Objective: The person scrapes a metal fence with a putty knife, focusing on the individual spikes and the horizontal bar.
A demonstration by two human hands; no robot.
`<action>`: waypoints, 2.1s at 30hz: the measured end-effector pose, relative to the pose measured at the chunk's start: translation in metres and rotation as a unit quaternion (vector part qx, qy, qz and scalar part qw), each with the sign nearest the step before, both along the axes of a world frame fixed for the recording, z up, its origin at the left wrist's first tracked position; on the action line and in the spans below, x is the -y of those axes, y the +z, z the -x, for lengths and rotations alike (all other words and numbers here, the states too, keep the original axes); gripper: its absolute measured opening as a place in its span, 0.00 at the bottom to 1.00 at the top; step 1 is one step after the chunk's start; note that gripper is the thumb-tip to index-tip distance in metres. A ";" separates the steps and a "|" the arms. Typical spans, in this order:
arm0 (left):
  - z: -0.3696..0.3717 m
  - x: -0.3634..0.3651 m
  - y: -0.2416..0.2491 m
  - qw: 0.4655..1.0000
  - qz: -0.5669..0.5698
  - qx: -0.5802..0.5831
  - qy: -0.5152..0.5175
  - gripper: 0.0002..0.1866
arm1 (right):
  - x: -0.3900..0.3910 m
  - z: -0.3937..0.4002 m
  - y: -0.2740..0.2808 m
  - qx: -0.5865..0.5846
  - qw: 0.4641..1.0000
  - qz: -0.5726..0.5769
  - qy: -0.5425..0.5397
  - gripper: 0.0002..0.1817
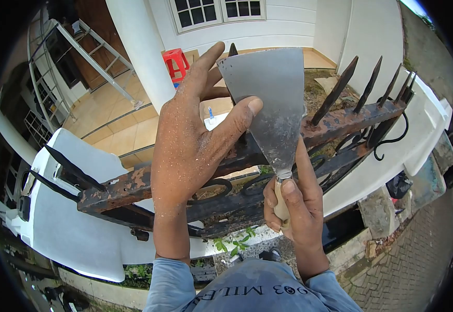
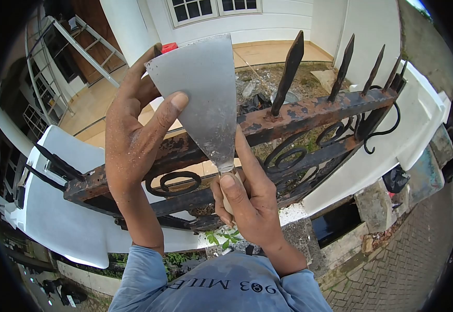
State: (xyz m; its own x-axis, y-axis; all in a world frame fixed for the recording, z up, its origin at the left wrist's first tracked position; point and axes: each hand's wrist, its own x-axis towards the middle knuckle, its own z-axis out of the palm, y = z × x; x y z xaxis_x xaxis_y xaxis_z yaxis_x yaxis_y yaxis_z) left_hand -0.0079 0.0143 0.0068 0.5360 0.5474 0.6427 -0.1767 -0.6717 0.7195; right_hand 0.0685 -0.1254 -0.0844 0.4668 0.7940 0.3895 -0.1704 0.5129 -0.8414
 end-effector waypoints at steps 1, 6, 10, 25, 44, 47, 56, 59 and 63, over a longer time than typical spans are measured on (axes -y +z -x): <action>0.001 0.000 -0.003 0.999 -0.030 -0.019 0.011 0.40 | 0.003 0.001 0.000 -0.003 1.000 0.004 -0.002 0.32; 0.001 -0.004 -0.015 0.998 -0.064 -0.015 0.015 0.36 | 0.002 0.001 -0.007 -0.014 1.000 -0.004 0.010 0.32; -0.002 0.003 -0.006 0.999 -0.029 -0.008 0.024 0.39 | 0.001 -0.002 -0.005 -0.002 1.000 -0.009 0.011 0.33; -0.002 -0.001 -0.006 1.000 -0.017 0.007 -0.004 0.31 | 0.005 0.001 0.006 -0.023 1.000 0.001 0.013 0.32; -0.009 -0.007 -0.004 0.999 -0.046 0.004 -0.002 0.36 | 0.008 0.001 0.006 -0.059 0.998 -0.016 0.025 0.34; -0.009 -0.009 -0.008 0.999 -0.038 -0.017 -0.004 0.37 | 0.006 0.000 0.005 -0.052 0.998 -0.016 0.023 0.35; -0.012 -0.011 -0.003 0.999 -0.040 0.006 -0.001 0.38 | 0.001 -0.002 0.012 -0.020 1.000 -0.022 0.007 0.35; -0.012 -0.009 -0.001 1.000 -0.028 0.011 -0.004 0.38 | 0.004 -0.001 0.010 -0.025 1.000 -0.017 0.005 0.35; -0.012 -0.009 -0.004 0.999 -0.038 -0.004 0.006 0.38 | 0.003 -0.002 0.007 -0.029 0.999 -0.013 0.008 0.35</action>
State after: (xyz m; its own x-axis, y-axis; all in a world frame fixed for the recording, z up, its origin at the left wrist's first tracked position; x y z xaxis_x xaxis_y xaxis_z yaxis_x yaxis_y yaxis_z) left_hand 0.0037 0.0237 0.0032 0.5346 0.5030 0.6791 -0.1637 -0.7268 0.6671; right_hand 0.0700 -0.1285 -0.0773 0.4766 0.7915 0.3826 -0.2261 0.5310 -0.8167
